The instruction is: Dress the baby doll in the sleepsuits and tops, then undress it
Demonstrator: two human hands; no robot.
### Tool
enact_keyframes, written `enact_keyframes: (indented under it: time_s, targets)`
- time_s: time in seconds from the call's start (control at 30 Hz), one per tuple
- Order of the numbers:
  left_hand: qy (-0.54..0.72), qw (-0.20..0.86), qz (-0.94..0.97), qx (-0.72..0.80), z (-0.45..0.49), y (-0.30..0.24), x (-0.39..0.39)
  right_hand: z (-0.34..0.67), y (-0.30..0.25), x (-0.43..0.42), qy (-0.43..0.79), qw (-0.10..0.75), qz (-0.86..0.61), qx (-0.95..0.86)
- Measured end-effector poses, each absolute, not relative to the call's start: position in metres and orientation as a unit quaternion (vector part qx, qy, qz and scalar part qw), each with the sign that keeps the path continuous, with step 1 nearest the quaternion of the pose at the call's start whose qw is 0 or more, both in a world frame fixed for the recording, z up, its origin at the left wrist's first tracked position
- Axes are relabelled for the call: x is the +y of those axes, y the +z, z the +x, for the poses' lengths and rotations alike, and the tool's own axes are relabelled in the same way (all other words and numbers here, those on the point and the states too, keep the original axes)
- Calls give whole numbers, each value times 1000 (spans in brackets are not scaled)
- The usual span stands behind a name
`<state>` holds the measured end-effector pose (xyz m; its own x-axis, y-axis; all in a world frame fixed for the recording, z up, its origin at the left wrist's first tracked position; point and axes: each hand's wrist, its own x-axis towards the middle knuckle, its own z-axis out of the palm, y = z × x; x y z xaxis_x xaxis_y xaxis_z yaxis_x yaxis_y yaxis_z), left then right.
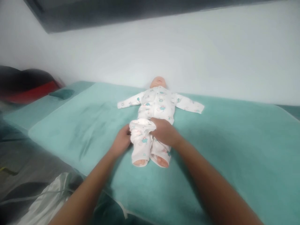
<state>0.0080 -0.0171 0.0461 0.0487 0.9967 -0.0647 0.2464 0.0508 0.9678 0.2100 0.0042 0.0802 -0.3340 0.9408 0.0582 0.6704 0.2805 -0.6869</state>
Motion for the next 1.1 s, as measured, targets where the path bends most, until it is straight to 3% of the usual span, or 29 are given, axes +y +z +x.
enact_keyframes:
  time_s: [0.33,0.5,0.63,0.77,0.9,1.1]
  targets:
    - [459,411,532,581,13,34,-11,209,79,3,256,220,-523,-783]
    - [532,438,478,545,9,31,-3,219,97,-3,328,208,-498,-776]
    - [554,485,443,512,10,38,7,228,109,-7,356,293,-500,-733]
    - [517,518,463,500,13,55,15,226,97,-1,173,396,-555,-710]
    - [457,474,565,497,18,75,22,223,76,8,-15,323,-572,-754]
    - [300,237,759,526,47,85,36,226,67,14,-66,242,-584,-772]
